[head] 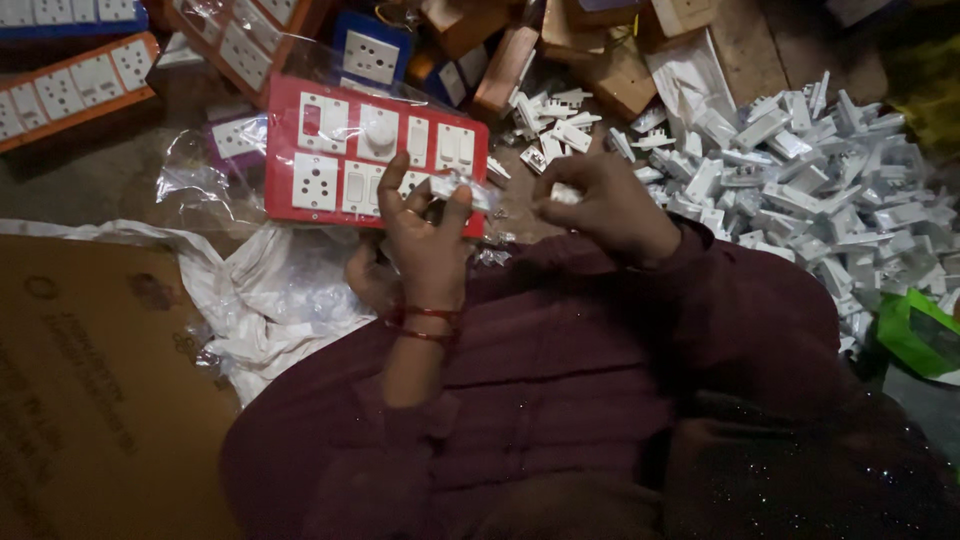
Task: The person is assembling small white plastic electrical components, possibly switches or sockets, by hand. They pick up individual pieces from a pile and fit them together, occasionally holding a red multi-gang switch plate for reference.
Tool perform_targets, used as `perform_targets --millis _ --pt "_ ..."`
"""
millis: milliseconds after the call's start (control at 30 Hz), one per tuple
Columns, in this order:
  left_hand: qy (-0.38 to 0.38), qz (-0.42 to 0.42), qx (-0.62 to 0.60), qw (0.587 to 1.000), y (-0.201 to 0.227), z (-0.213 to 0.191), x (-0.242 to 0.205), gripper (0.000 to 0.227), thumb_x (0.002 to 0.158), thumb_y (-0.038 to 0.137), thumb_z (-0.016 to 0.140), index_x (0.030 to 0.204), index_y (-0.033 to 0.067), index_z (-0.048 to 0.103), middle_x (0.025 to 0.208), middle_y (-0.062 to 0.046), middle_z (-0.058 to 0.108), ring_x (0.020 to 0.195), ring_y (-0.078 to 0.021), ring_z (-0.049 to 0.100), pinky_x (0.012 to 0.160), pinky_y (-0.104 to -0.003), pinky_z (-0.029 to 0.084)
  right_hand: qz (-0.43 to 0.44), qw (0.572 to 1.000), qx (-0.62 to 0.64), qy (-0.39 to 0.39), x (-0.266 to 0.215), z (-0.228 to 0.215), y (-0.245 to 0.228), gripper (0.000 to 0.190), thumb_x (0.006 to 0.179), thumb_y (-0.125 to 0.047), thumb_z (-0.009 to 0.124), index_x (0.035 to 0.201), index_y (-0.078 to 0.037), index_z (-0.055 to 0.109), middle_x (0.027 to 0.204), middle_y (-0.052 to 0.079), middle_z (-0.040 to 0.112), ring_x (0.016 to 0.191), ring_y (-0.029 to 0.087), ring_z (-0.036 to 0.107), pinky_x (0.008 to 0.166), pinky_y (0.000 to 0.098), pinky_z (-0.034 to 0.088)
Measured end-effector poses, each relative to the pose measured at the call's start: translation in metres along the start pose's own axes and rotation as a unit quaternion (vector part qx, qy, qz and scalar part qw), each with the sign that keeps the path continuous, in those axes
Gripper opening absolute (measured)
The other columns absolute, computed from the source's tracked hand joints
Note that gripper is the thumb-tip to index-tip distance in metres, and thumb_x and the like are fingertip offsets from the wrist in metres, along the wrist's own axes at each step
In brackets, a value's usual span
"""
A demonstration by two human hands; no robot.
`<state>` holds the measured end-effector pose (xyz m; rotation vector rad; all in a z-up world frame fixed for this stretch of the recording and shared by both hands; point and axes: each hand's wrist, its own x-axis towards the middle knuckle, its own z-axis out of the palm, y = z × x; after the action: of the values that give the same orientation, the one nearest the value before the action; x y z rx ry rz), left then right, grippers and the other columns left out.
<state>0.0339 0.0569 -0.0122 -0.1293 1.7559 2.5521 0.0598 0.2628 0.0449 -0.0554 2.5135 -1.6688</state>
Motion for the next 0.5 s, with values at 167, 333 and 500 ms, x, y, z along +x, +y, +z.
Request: perform_targets --millis 167,333,500 --pt "-0.063 -0.015 0.031 0.997 -0.006 -0.002 -0.002 0.079 0.092 -0.004 0.076 0.156 0.0144 0.034 0.120 -0.016 0.067 0.101 -0.0179 0.066 0.080 -0.028 0.059 -0.026 0.998 -0.054 -0.028 0.004 -0.001 0.002 0.026 0.088 -0.022 0.080 0.101 -0.001 0.071 0.096 0.005 0.071 0.093 0.015 0.066 0.090 0.0311 0.052" --pt "-0.098 -0.001 0.016 0.995 -0.007 -0.001 -0.003 0.082 0.093 -0.005 0.076 0.159 0.0132 0.032 0.120 -0.013 0.066 0.107 -0.0159 0.066 0.089 -0.029 0.060 -0.024 0.995 0.049 -0.086 0.004 0.009 0.006 0.032 0.089 -0.027 0.077 0.107 -0.003 0.064 0.100 0.003 0.066 0.097 0.013 0.063 0.088 0.0302 0.052" --pt "-0.100 0.004 -0.001 0.995 -0.002 0.000 -0.005 0.083 0.092 -0.007 0.076 0.160 0.0112 0.031 0.123 -0.014 0.066 0.109 -0.0175 0.066 0.093 -0.030 0.060 -0.056 0.994 0.073 -0.057 0.002 0.013 0.013 0.027 0.094 -0.025 0.076 0.103 -0.003 0.063 0.099 0.003 0.063 0.100 0.012 0.058 0.092 0.0284 0.048"
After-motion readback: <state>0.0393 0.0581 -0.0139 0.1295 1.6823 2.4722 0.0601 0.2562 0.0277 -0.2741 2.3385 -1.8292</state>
